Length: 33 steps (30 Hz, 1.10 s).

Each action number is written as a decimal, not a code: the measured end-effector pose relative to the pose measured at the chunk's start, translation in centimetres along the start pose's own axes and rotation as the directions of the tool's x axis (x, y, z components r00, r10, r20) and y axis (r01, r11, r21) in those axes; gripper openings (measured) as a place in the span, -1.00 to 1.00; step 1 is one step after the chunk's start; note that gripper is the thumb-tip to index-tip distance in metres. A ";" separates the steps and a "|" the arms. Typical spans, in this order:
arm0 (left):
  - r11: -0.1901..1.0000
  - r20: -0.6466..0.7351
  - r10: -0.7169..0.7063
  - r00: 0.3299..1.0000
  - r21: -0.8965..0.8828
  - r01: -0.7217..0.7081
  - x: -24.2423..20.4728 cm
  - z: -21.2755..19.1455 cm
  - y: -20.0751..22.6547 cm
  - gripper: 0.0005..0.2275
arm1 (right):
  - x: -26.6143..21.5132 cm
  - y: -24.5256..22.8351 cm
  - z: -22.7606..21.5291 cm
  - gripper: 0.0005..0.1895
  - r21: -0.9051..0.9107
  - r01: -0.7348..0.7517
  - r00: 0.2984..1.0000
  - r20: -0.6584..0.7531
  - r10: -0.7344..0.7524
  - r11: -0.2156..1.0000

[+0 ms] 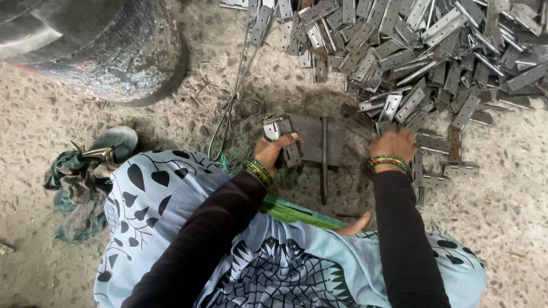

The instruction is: The person sits on the floor and assembles metal hinges by placing two hinge plates together and inserting a metal pin. They use a hammer to tap the pin into place and then drop the assembled hinge into a nearby bucket.

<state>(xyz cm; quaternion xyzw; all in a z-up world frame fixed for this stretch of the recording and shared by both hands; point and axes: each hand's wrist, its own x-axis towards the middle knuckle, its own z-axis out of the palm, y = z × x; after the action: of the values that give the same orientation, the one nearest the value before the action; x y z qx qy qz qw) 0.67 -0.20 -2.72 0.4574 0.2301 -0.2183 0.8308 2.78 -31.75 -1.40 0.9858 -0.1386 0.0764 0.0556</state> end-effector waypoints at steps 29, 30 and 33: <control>0.994 -0.040 0.074 0.996 0.080 -0.070 -0.3 0.3 0.2 -0.71 | -5.6 -4.5 2.4 -0.39 0.388 0.067 0.989 0.093 -0.112 0.919; 0.992 -0.059 0.054 0.997 0.118 -0.047 -0.2 0.1 0.2 -0.70 | -5.2 -4.3 3.6 -0.39 0.360 0.074 0.987 0.105 -0.119 0.930; 0.993 -0.044 0.039 0.998 0.117 -0.033 0.8 -0.5 -0.9 -0.67 | -5.2 -2.3 6.7 -0.59 0.383 0.016 0.996 0.079 -0.050 0.924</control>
<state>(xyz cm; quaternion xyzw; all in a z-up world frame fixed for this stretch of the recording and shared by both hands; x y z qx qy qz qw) 0.73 -0.36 -4.05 0.5139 0.2279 -0.2057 0.8010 -0.65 -29.05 -9.09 0.9824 -0.1065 0.0578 -0.1423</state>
